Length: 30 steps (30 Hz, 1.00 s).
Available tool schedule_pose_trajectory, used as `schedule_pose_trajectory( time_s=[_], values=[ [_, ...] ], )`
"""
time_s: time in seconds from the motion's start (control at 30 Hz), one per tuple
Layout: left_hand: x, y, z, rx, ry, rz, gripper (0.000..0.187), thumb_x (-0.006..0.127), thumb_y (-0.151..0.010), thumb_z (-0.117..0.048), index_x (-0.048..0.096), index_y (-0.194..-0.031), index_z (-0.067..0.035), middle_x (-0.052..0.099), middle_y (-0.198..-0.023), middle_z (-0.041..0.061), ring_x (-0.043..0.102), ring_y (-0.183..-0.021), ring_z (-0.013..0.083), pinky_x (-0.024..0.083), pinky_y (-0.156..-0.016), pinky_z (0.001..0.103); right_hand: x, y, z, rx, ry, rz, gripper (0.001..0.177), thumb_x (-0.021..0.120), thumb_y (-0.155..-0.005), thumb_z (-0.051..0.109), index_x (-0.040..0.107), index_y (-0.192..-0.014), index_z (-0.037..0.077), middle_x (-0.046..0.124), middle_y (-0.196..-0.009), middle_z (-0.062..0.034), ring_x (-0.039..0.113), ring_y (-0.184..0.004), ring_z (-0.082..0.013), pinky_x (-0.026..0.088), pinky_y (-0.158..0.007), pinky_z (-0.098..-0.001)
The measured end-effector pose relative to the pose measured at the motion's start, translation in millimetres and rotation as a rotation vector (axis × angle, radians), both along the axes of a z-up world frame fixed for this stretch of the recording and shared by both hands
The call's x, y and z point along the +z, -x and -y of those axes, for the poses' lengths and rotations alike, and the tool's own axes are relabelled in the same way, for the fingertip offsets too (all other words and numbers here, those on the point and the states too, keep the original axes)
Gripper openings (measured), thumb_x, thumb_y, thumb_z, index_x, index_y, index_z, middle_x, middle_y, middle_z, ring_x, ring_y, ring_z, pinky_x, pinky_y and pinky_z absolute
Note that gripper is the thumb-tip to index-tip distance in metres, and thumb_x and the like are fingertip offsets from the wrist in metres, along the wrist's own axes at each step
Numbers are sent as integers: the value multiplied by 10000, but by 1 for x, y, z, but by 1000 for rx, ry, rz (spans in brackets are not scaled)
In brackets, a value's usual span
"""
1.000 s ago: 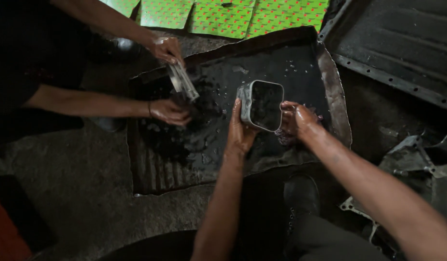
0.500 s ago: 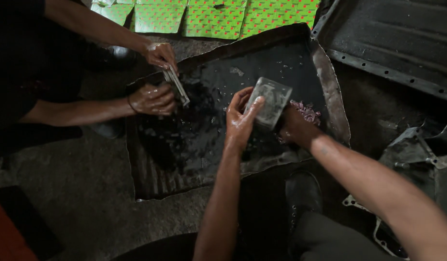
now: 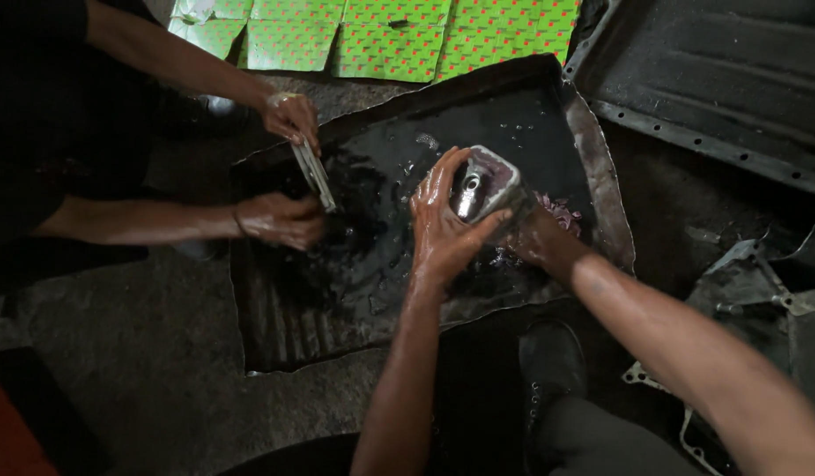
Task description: Clean automotive components using a rag and cleaning fluid in a tray.
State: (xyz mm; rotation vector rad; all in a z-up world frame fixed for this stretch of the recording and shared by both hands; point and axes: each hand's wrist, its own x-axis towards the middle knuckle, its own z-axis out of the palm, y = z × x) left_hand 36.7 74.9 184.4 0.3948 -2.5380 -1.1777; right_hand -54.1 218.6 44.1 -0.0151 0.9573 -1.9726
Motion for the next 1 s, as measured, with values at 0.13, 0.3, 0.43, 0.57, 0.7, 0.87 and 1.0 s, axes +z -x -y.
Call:
schedule_pose_trajectory(
  time_s=[0.13, 0.3, 0.43, 0.57, 0.7, 0.87, 1.0],
  values=[
    [-11, 0, 4, 1, 28, -64, 1015, 961, -629, -354, 479, -1502, -164, 489, -1573, 88, 438, -1474, 313, 279, -1235, 516, 31, 3, -2, 1, -16, 1, 472, 500, -1002, 459, 611, -1296, 106, 674, -1163, -68, 676, -1056, -184, 601, -906, -349],
    [-17, -4, 10, 0, 141, -78, 1097, 964, -609, -358, 409, -1536, -171, 465, -1590, 94, 440, -1471, 321, 290, -1223, 518, 10, 14, -8, 34, -67, 276, 492, 505, -1012, 546, 720, -1060, 106, 712, -940, -46, 692, -860, -176, 597, -775, -346],
    [-15, -5, 13, -10, 129, -94, 1140, 965, -593, -342, 382, -1556, -160, 463, -1590, 92, 436, -1475, 320, 288, -1226, 511, 19, 8, -6, -24, -49, 283, 351, 549, -1025, 430, 706, -1037, 116, 721, -933, -33, 690, -887, -170, 603, -843, -367],
    [-17, -6, 12, -21, 182, -56, 1212, 984, -547, -318, 350, -1570, -168, 440, -1599, 96, 431, -1478, 312, 264, -1245, 512, 12, 5, -9, -64, -36, 221, 254, 605, -1025, 322, 705, -1103, 101, 729, -1001, -50, 689, -902, -155, 595, -817, -344],
    [-24, -7, 14, -55, 161, -77, 1313, 1000, -520, -358, 275, -1596, -157, 414, -1609, 112, 405, -1488, 313, 239, -1249, 507, 2, 8, -12, -145, -95, 333, 257, 644, -1047, 298, 695, -1141, 64, 725, -1066, -86, 691, -934, -161, 577, -806, -316],
    [-21, -8, 13, -48, 113, 0, 1355, 1001, -490, -383, 266, -1603, -148, 398, -1613, 127, 373, -1478, 343, 213, -1242, 521, -1, 15, -11, -175, -76, 365, 237, 628, -998, 314, 691, -1095, 107, 723, -1053, -59, 698, -952, -193, 597, -813, -372],
    [-38, -11, 19, -29, 73, 54, 1399, 995, -497, -493, 234, -1598, -87, 422, -1523, 149, 380, -1434, 365, 192, -1211, 557, 26, 11, -10, -169, -196, 293, 288, 586, -996, 372, 699, -1071, 118, 712, -1030, -71, 685, -951, -212, 609, -836, -388]
  ],
)
